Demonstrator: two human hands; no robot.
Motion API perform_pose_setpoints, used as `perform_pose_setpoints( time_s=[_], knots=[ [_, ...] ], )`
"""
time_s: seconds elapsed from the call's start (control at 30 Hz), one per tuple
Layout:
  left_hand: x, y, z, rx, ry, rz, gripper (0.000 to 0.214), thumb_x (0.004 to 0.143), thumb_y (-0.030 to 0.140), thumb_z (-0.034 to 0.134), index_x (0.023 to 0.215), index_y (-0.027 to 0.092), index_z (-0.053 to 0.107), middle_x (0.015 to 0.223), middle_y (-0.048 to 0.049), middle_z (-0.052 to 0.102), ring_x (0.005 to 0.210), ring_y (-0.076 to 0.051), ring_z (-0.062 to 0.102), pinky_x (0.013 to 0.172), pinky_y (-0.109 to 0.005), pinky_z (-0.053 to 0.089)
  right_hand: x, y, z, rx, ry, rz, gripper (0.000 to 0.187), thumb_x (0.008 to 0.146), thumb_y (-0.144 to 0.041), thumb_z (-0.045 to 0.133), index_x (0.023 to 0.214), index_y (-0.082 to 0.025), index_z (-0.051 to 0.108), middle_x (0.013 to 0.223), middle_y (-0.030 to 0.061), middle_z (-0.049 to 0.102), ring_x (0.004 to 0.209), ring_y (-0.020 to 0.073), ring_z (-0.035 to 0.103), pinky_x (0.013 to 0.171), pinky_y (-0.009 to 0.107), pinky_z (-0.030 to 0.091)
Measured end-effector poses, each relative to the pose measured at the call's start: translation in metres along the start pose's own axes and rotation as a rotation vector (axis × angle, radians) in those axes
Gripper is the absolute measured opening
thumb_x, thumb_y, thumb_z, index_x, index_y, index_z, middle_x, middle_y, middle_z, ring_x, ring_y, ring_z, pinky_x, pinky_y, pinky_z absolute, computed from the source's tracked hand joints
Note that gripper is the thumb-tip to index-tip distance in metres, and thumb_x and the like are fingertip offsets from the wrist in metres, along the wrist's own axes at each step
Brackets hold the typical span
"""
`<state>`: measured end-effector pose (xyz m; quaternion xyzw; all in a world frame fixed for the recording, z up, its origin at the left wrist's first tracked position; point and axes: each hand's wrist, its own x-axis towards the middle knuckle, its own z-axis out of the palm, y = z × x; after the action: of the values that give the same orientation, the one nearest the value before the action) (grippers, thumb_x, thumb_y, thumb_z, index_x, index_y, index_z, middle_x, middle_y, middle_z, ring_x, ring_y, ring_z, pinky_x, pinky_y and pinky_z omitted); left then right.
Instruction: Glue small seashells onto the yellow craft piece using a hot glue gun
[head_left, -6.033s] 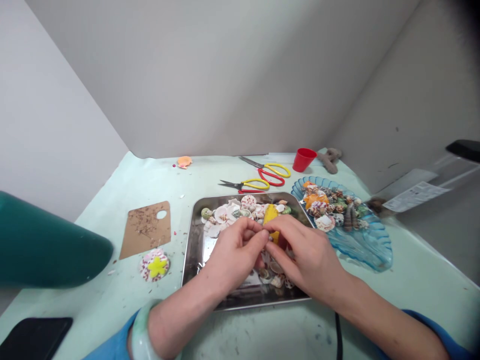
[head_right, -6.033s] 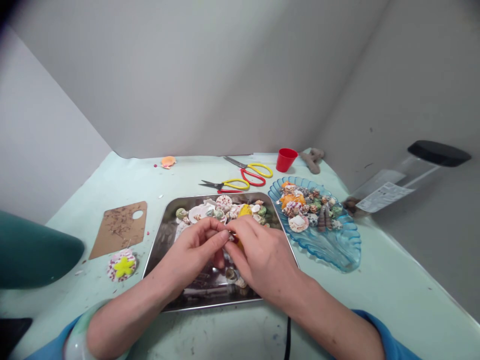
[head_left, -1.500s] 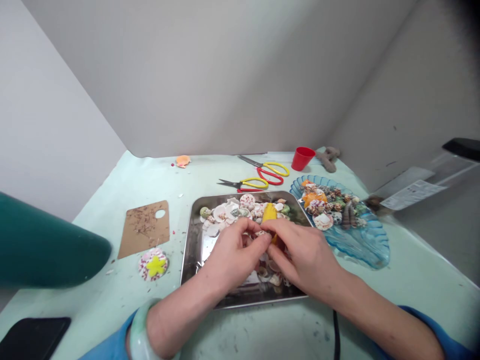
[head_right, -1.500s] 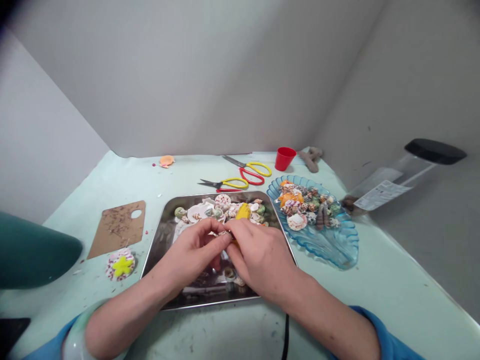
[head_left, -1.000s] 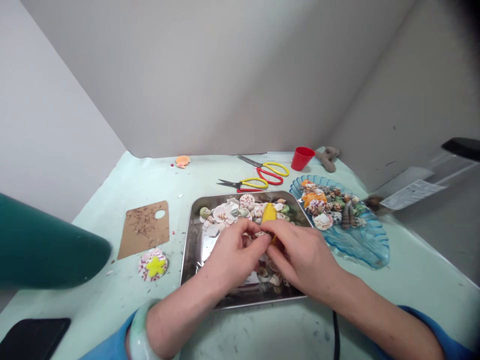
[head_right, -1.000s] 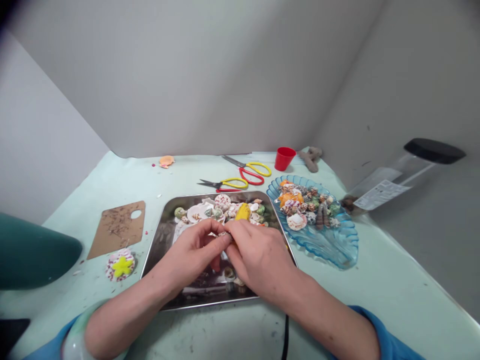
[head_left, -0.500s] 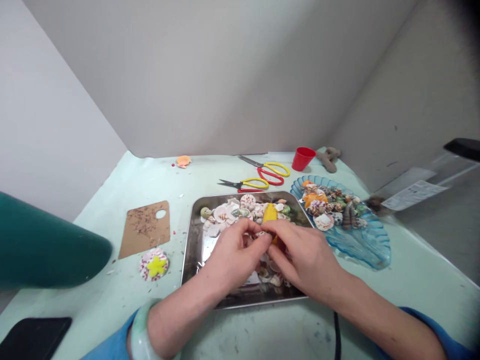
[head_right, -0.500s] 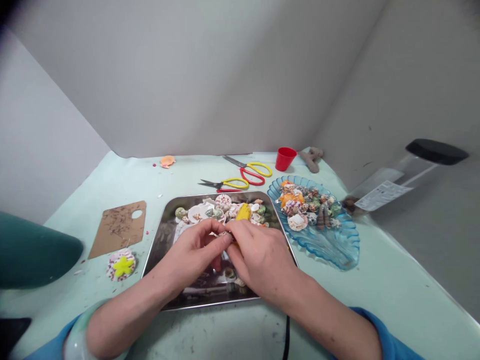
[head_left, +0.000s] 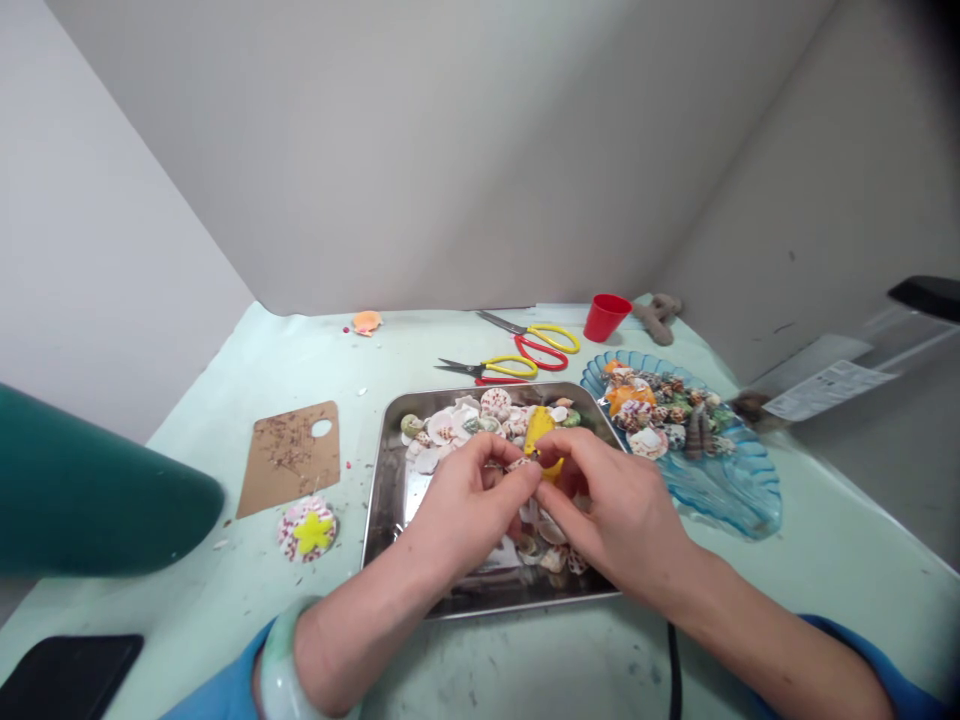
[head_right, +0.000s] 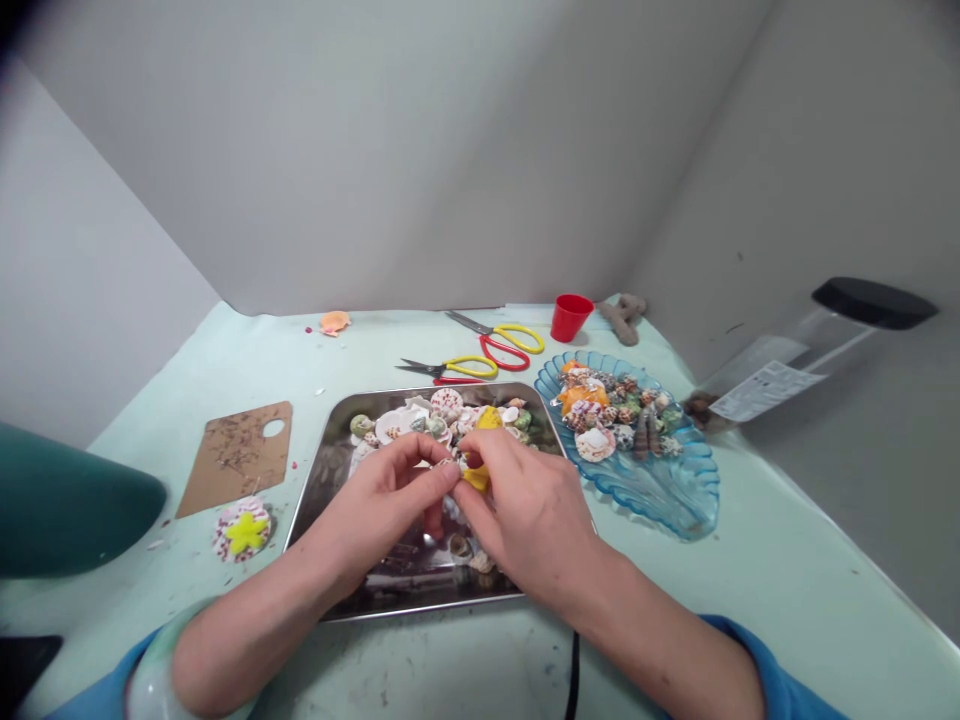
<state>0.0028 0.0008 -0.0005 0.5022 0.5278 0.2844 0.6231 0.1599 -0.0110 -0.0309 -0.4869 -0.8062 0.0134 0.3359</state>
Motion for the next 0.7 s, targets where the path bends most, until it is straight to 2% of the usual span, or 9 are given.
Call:
perform_pose_setpoints(
  time_s=[0.3, 0.5, 0.7],
  knots=[
    [-0.0002, -0.0007, -0.0003, 0.028, 0.029, -0.003, 0.021, 0.079, 0.036, 0.058, 0.082, 0.019, 0.047, 0.045, 0.0060, 0.051, 0.044, -0.008, 0.049, 0.043, -0.016, 0.032, 0.0023, 0.0001, 0.0002, 0.012, 0.037, 0.012, 0.009, 0.085, -0.024, 0.053, 0.091, -0.018, 0.052, 0.078, 0.0003, 0.061, 0.058, 0.0108, 0.057, 0.054, 0.023, 0.039],
    [0.0002, -0.0006, -0.0004, 0.023, 0.031, 0.002, 0.021, 0.078, 0.036, 0.058, 0.082, 0.019, 0.047, 0.046, 0.0061, 0.051, 0.043, -0.007, 0.048, 0.043, -0.015, 0.033, 0.0031, 0.0015, -0.0016, 0.067, -0.070, -0.087, 0.006, 0.088, -0.017, 0.046, 0.091, -0.018, 0.051, 0.079, 0.0014, 0.058, 0.061, 0.0114, 0.053, 0.056, 0.024, 0.038],
    [0.0005, 0.0003, -0.0002, 0.034, 0.034, 0.000, 0.021, 0.078, 0.036, 0.058, 0.083, 0.019, 0.048, 0.046, 0.0062, 0.051, 0.043, -0.007, 0.046, 0.042, -0.014, 0.031, 0.0033, 0.0017, -0.0013, 0.067, -0.057, -0.091, 0.007, 0.087, -0.016, 0.047, 0.092, -0.017, 0.052, 0.079, 0.0015, 0.057, 0.061, 0.0111, 0.052, 0.056, 0.024, 0.038]
  ],
)
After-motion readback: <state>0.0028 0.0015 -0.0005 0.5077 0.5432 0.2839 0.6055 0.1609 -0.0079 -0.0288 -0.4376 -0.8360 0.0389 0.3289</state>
